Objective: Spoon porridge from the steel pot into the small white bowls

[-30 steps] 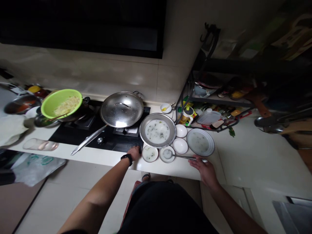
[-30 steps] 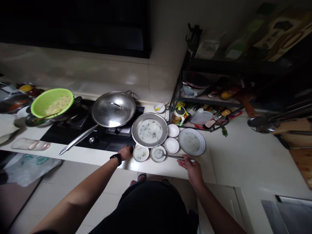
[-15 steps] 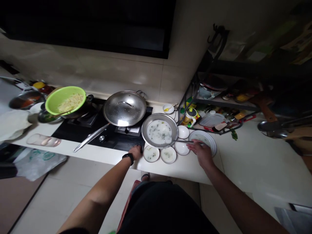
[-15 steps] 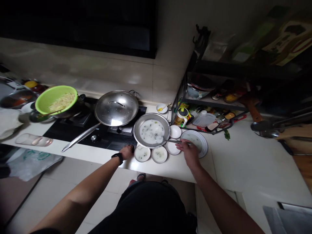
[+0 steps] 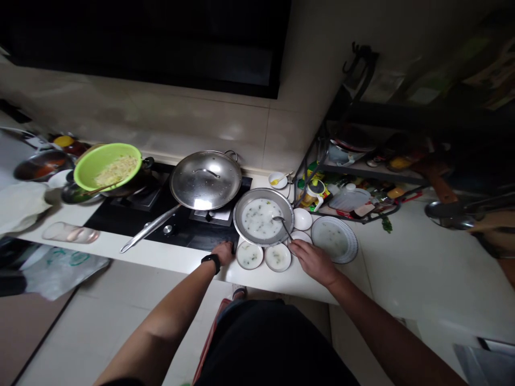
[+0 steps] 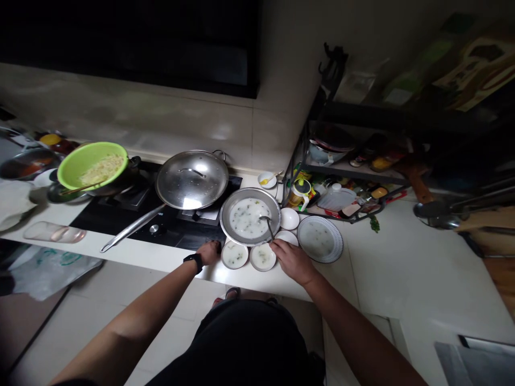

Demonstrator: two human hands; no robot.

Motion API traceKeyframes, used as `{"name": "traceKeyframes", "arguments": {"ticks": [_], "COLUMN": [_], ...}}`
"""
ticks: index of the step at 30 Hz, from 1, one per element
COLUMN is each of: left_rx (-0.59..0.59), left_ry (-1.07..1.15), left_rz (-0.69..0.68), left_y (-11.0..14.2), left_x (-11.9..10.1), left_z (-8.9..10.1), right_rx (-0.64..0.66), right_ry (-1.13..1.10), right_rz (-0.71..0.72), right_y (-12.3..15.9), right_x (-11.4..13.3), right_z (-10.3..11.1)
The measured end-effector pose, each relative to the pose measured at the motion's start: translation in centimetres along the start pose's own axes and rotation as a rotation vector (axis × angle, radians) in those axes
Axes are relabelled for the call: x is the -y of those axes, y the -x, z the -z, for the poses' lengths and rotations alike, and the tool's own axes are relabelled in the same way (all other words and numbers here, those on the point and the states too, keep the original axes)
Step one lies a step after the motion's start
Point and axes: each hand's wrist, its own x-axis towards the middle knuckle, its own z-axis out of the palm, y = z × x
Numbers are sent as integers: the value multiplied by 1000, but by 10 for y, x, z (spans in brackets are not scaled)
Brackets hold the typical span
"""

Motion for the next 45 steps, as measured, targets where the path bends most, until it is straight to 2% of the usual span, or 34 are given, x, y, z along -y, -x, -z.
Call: {"name": "traceKeyframes", "arguments": {"ticks": [5,7,9,12,15,17,22,25,29,36,41,45], "left_rx": [-13,-10,-3,4,11,14,10,4,5,4,-6,3], "left_ry": [8,12,17,18,13,7,-15,-14,-1,-3,-7,-3], "left_rz": [-8,-4,-1,1,11,17,7,1,0,-2,0,3], "left_y": [1,1,0,-1,-1,-1,-1,0,0,-1,-1,-1], "left_x": [-1,-1,-1,0,0,0,-1,-1,-1,0,0,0], "left_z": [1,1,1,1,1,1,1,2,1,0,0,-1], "right_rx": [-225,-235,-180,-104,-120,-177,-381,-468,-544,-589,-602,-591], "right_ry": [-204,-295,-371,-452,-555,-686,-1033,-1153,-1217,-1207,-1191,-1176], "right_rz": [-243,-337,-390,-419,-481,-617,-1131,-1262,-1303,-1282,-1234,-1192], "right_y": [34,49,62,73,79,81,78,76,75,67,44,14], "right_x": [15,23,29,33,34,34,30,25,21,14,-1,-16], "right_z": [28,38,41,30,7,-7,-26,-25,-17,4,22,19]}}
